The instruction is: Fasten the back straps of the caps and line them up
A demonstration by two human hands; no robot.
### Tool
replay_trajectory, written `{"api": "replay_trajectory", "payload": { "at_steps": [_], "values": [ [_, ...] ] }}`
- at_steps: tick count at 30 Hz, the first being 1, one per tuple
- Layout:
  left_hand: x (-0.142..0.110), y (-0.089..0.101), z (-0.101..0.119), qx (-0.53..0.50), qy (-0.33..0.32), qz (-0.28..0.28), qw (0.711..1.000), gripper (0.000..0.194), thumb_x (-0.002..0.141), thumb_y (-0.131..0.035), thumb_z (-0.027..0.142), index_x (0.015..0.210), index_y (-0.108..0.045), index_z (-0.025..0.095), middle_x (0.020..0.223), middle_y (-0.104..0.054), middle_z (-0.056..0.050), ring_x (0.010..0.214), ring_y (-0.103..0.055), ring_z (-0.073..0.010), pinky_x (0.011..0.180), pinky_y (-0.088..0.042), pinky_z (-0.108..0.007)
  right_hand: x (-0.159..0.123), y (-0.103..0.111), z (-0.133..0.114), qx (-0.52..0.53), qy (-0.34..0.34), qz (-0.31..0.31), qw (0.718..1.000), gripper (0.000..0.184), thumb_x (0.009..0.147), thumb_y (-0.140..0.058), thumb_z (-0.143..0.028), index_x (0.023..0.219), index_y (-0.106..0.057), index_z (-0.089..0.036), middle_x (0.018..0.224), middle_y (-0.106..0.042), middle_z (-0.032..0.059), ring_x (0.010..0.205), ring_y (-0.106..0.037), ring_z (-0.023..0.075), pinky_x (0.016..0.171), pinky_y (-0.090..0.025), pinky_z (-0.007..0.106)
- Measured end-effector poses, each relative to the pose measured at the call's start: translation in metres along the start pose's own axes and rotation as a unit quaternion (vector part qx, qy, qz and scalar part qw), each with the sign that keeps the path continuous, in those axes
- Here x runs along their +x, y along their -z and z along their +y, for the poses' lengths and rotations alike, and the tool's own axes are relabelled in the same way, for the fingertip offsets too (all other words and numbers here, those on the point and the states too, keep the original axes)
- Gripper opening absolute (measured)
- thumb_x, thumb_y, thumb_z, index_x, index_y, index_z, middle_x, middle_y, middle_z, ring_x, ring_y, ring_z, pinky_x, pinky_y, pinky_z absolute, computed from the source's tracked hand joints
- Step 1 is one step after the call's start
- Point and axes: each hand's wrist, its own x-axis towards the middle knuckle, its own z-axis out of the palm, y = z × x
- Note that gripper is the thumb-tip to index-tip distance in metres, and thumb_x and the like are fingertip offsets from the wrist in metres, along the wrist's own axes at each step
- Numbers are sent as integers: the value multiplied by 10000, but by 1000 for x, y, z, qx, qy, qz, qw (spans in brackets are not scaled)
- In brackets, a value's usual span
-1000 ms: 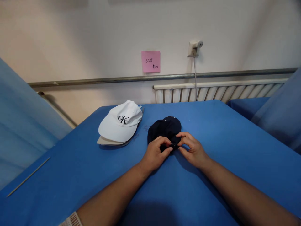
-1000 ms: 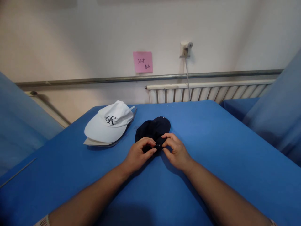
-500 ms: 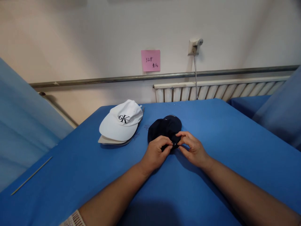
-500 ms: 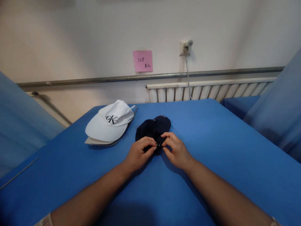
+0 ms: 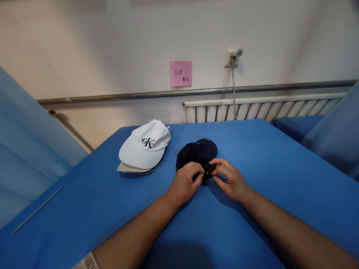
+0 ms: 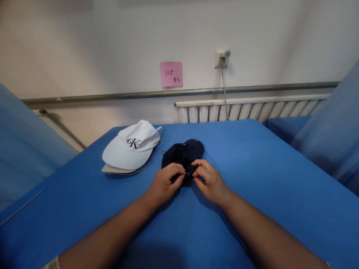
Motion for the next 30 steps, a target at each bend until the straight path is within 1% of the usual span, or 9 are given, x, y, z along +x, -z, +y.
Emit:
{"api": "replay_trajectory", "payload": {
  "at_steps": [4, 9, 12, 15, 17, 21, 24, 28, 30],
  "values": [
    [1, -1, 1, -19, 11, 3, 1000, 159, 838, -534, 122, 902, -657, 200, 956, -673, -46, 905, -623, -168, 842, -494, -311, 0, -1, -1, 3, -5, 3, 1000, 222, 812, -535, -68, 936, -599, -240, 1165, -566, 78, 1082, -589, 208, 896, -518, 387],
    [2, -4, 2, -105, 78, -12, 991, 124, 837, -560, 161, 905, -661, 187, 875, -692, -21, 815, -638, -153, 761, -505, -281, -2, -1, -2, 5, -4, -5, 1000, 211, 809, -533, -71, 924, -595, -236, 1188, -564, 82, 1081, -593, 217, 880, -525, 389],
    [2, -2, 2, -133, 85, -1, 987, 113, 827, -591, 179, 918, -658, 178, 921, -688, -33, 863, -636, -162, 798, -503, -290, -1, 0, -3, 6, -4, 2, 1000, 217, 810, -534, -67, 928, -597, -237, 1194, -562, 84, 1063, -598, 213, 879, -522, 388],
    [3, 2, 4, -130, 82, 11, 988, 181, 810, -636, 225, 985, -642, 180, 977, -677, -51, 902, -631, -180, 819, -505, -309, -1, 1, -3, 2, -9, 19, 1000, 209, 818, -534, -69, 925, -597, -237, 1192, -564, 84, 1071, -593, 216, 903, -509, 399],
    [2, 4, 7, -110, 85, -4, 990, 228, 805, -649, 255, 1022, -635, 191, 989, -677, -53, 905, -628, -190, 818, -504, -323, -1, 0, -2, 2, -15, 34, 999, 189, 826, -536, -78, 913, -594, -236, 1186, -567, 84, 1067, -595, 214, 914, -503, 403],
    [2, 5, 8, -96, 101, -28, 990, 194, 858, -579, 289, 1024, -626, 200, 963, -670, -42, 887, -616, -182, 811, -494, -322, -1, -1, 1, 4, -18, 47, 999, 175, 825, -539, -91, 908, -588, -236, 1177, -576, 84, 1059, -600, 215, 902, -510, 404],
    [4, 3, 5, -148, 124, -24, 981, 181, 853, -584, 294, 1000, -616, 193, 872, -635, -18, 811, -591, -152, 757, -489, -290, -1, -2, 1, 5, -15, 45, 999, 177, 820, -537, -88, 898, -591, -238, 1168, -583, 80, 1068, -597, 219, 910, -507, 412],
    [6, 0, 1, -256, 161, -28, 953, 158, 818, -625, 286, 936, -616, 182, 742, -556, 20, 677, -529, -110, 639, -454, -242, -2, -1, 1, 4, -20, 47, 999, 171, 832, -541, -95, 903, -597, -240, 1173, -582, 81, 1069, -596, 217, 916, -502, 414],
    [6, -1, 1, -271, 168, -31, 947, 152, 820, -619, 280, 930, -624, 176, 723, -545, 24, 654, -514, -102, 625, -438, -237, -2, -1, 1, 4, -21, 48, 999, 160, 838, -544, -104, 904, -597, -239, 1179, -579, 82, 1062, -599, 216, 910, -505, 410]
  ]
}}
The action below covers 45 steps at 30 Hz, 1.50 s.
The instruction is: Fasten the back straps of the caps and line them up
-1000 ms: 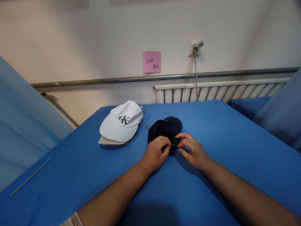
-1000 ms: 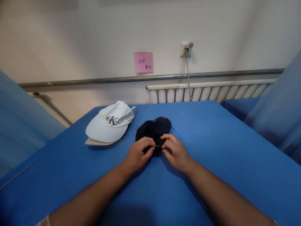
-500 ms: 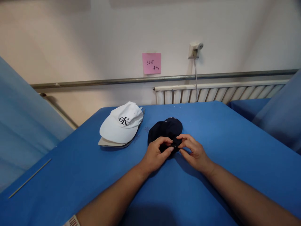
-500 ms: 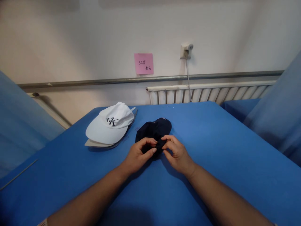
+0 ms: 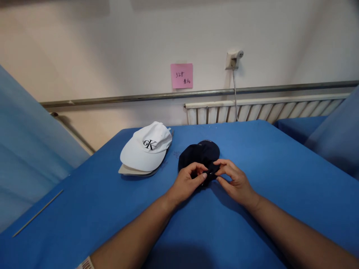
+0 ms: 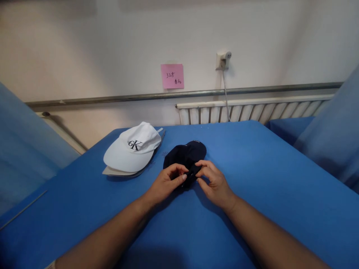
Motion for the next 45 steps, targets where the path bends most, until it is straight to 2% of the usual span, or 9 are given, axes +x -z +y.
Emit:
{"api": "replay_trajectory", "payload": {
  "at_steps": [5, 12, 20, 27, 37, 40, 45],
  "values": [
    [-1, -1, 1, 56, -12, 17, 998, 160, 833, -591, 265, 945, -646, 164, 764, -592, 0, 690, -544, -119, 654, -449, -252, -1, 1, 2, 6, -2, 0, 1000, 158, 835, -554, -110, 904, -600, -245, 1183, -575, 77, 1062, -601, 217, 900, -509, 403],
    [-3, 2, 0, 185, -82, 29, 979, 159, 863, -552, 258, 962, -659, 196, 868, -629, -28, 799, -582, -152, 738, -465, -274, -1, 5, 1, -3, 3, -9, 1000, 196, 807, -555, -87, 912, -610, -243, 1196, -576, 81, 1066, -600, 217, 910, -504, 394],
    [-5, 0, 3, 196, -101, -11, 975, 210, 791, -616, 191, 1000, -636, 207, 870, -598, -12, 829, -563, -156, 756, -457, -282, -2, 5, 1, -16, 14, -19, 1000, 216, 807, -550, -75, 938, -601, -238, 1199, -566, 90, 1089, -588, 223, 914, -499, 402],
    [-5, 2, 5, 178, -77, -23, 981, 108, 801, -603, 207, 902, -635, 186, 871, -614, -19, 842, -569, -158, 764, -459, -283, -2, 8, -3, -19, 33, -29, 999, 209, 826, -541, -68, 941, -588, -235, 1233, -543, 97, 1080, -588, 221, 895, -505, 393],
    [-7, 4, 9, 177, -49, -40, 982, 179, 750, -616, 190, 929, -611, 191, 815, -602, 6, 775, -571, -145, 695, -451, -265, -2, 9, -5, -38, 55, -68, 995, 205, 847, -523, -76, 974, -574, -228, 1214, -552, 100, 1094, -580, 217, 883, -523, 387],
    [-7, 3, 9, 190, -46, -30, 980, 158, 741, -611, 179, 898, -604, 192, 797, -601, 10, 745, -563, -137, 670, -444, -256, -1, 10, -5, -50, 66, -69, 994, 234, 856, -516, -87, 1035, -557, -231, 1186, -576, 103, 1088, -589, 217, 875, -536, 386],
    [-7, 0, 10, 193, -51, -12, 980, 145, 733, -594, 157, 874, -588, 191, 764, -590, 23, 700, -541, -120, 639, -432, -240, 0, 7, -9, -85, 94, -77, 989, 407, 864, -481, -70, 1241, -496, -223, 1176, -596, 113, 1118, -587, 213, 917, -533, 383]
  ]
}}
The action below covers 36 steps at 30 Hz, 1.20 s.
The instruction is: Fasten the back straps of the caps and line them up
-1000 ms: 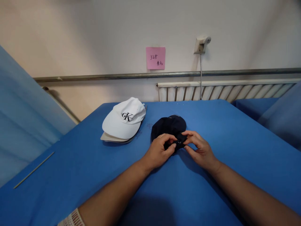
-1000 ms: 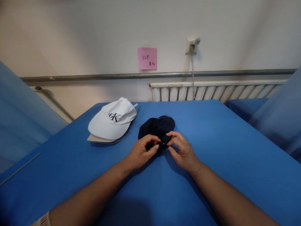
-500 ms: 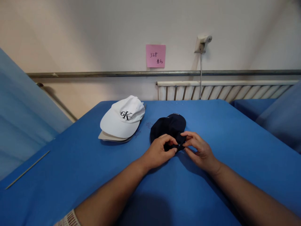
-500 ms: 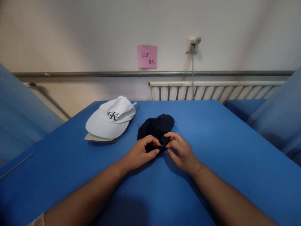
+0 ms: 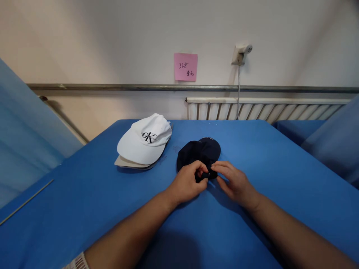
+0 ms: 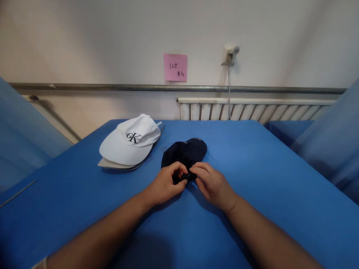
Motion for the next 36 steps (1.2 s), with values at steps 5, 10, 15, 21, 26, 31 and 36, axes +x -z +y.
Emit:
{"api": "replay_trajectory", "payload": {
  "at_steps": [5, 10, 15, 21, 26, 31, 36],
  "values": [
    [-1, -4, -2, -8, 8, -8, 1000, 141, 752, -573, 153, 886, -559, 193, 728, -548, 35, 650, -509, -108, 613, -433, -233, 2, -3, -6, -68, 5, -3, 998, 301, 871, -454, -62, 1117, -562, -198, 1170, -591, 128, 1063, -612, 211, 854, -555, 346],
    [-4, -5, -5, 95, -23, 3, 995, 283, 722, -686, 246, 964, -545, 200, 895, -592, -12, 806, -555, -172, 712, -468, -297, 2, -4, -7, -69, -21, -10, 997, 209, 878, -471, -84, 1016, -590, -186, 1174, -587, 128, 1012, -632, 198, 820, -554, 314],
    [-5, -10, -10, 246, -80, 22, 966, 180, 804, -555, 136, 973, -532, 193, 949, -584, -38, 898, -543, -198, 790, -471, -333, 2, -5, -5, -40, -47, -45, 997, 155, 892, -487, -115, 973, -591, -196, 1123, -600, 100, 908, -640, 172, 766, -555, 304],
    [-2, -14, -17, 334, -130, 39, 933, 120, 845, -473, 98, 861, -552, 186, 920, -551, -46, 835, -533, -185, 733, -490, -319, 2, -11, -2, -9, -65, -37, 997, 144, 882, -492, -104, 912, -595, -201, 1142, -580, 98, 851, -642, 160, 749, -564, 310],
    [-3, -11, -17, 239, -177, 72, 952, 232, 814, -497, 31, 974, -550, 191, 978, -561, -52, 923, -552, -184, 814, -500, -327, 2, -13, 3, -13, -51, 53, 997, 158, 869, -493, -83, 919, -592, -195, 1368, -448, 142, 1044, -615, 209, 889, -546, 398],
    [-6, -11, -16, 190, -227, 85, 951, 271, 824, -495, 17, 1019, -553, 195, 997, -578, -58, 938, -560, -180, 843, -499, -331, 3, -12, 6, -19, -48, 81, 995, 194, 855, -500, -72, 968, -577, -210, 1342, -478, 128, 1215, -527, 233, 1004, -489, 446],
    [-6, -13, -20, 187, -226, 81, 953, 287, 807, -488, -4, 1010, -552, 189, 1012, -581, -65, 945, -554, -180, 846, -494, -331, 3, -12, 7, -15, -47, 68, 996, 248, 849, -492, -61, 1038, -558, -209, 1342, -464, 138, 1204, -531, 233, 1009, -483, 447]
  ]
}}
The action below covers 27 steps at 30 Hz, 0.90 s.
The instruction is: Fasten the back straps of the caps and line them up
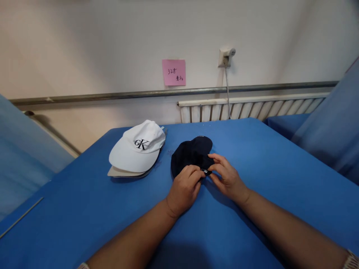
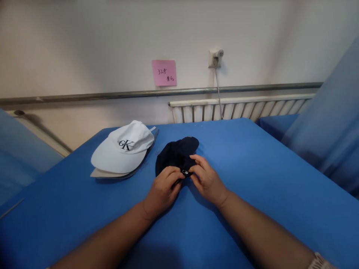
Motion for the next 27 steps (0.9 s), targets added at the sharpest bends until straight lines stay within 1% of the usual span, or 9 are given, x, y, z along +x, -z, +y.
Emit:
{"api": "replay_trajectory", "payload": {
  "at_steps": [4, 7, 10, 13, 16, 18, 21, 24, 27],
  "values": [
    [0, -2, -3, -2, -7, 35, 999, 216, 807, -494, 7, 922, -542, 184, 963, -576, -60, 904, -548, -174, 807, -494, -318, 0, 1, -1, 2, 9, -2, 1000, 342, 853, -479, -57, 1146, -518, -229, 1290, -499, 130, 1130, -571, 226, 950, -520, 428],
    [1, -2, -3, 11, -14, 26, 1000, 179, 821, -485, 26, 881, -534, 187, 929, -573, -55, 867, -544, -175, 783, -491, -323, 0, 3, -3, -2, 18, -12, 1000, 323, 862, -469, -59, 1124, -532, -237, 1322, -462, 126, 1050, -594, 208, 885, -544, 393],
    [2, -2, -1, -6, 4, 5, 1000, 180, 821, -495, 38, 919, -527, 186, 958, -570, -63, 898, -552, -179, 803, -493, -327, 0, 3, -5, 3, 19, -16, 1000, 292, 857, -479, -69, 1099, -527, -224, 1313, -466, 131, 1089, -570, 221, 894, -530, 404],
    [2, -3, -1, -27, 20, -13, 999, 202, 813, -511, 47, 957, -514, 190, 990, -568, -69, 941, -558, -186, 818, -499, -332, -1, -1, -7, 24, -59, 47, 997, 250, 813, -566, -134, 1044, -513, -215, 1222, -509, 139, 1070, -567, 243, 845, -534, 416],
    [3, -6, -4, -18, 21, -3, 1000, 227, 789, -497, 18, 931, -512, 195, 964, -567, -58, 924, -561, -185, 814, -502, -334, -4, -6, -9, 67, -196, 87, 974, 195, 746, -672, -241, 878, -531, -213, 948, -581, 66, 729, -578, 173, 637, -516, 330],
    [3, -7, -6, 2, 20, 14, 1000, 236, 784, -485, 3, 924, -516, 191, 951, -564, -57, 914, -559, -184, 815, -503, -333, -4, -8, -13, 140, -304, 52, 941, 201, 734, -695, -328, 759, -535, -209, 690, -554, -11, 543, -493, 124, 520, -434, 274],
    [4, -8, -9, 38, 8, 21, 999, 214, 804, -474, 9, 923, -535, 177, 944, -570, -64, 902, -553, -181, 808, -502, -325, 0, -6, -22, 301, -425, 12, 854, 288, 715, -705, -449, 725, -582, -189, 544, -526, -38, 479, -468, 112, 475, -371, 250],
    [6, -10, -9, 71, -7, 0, 997, 167, 854, -462, 56, 924, -564, 169, 932, -583, -68, 872, -551, -179, 780, -501, -317, 6, -1, -33, 410, -474, 18, 779, 351, 669, -753, -477, 773, -622, -169, 572, -570, -17, 515, -500, 113, 483, -364, 236],
    [8, -12, -7, 72, -17, -35, 997, 155, 882, -455, 99, 934, -583, 171, 943, -589, -71, 871, -557, -180, 775, -505, -322, 8, 0, -36, 447, -521, 49, 725, 368, 613, -810, -444, 680, -569, -174, 540, -540, -35, 472, -437, 81, 449, -306, 214]
  ]
}}
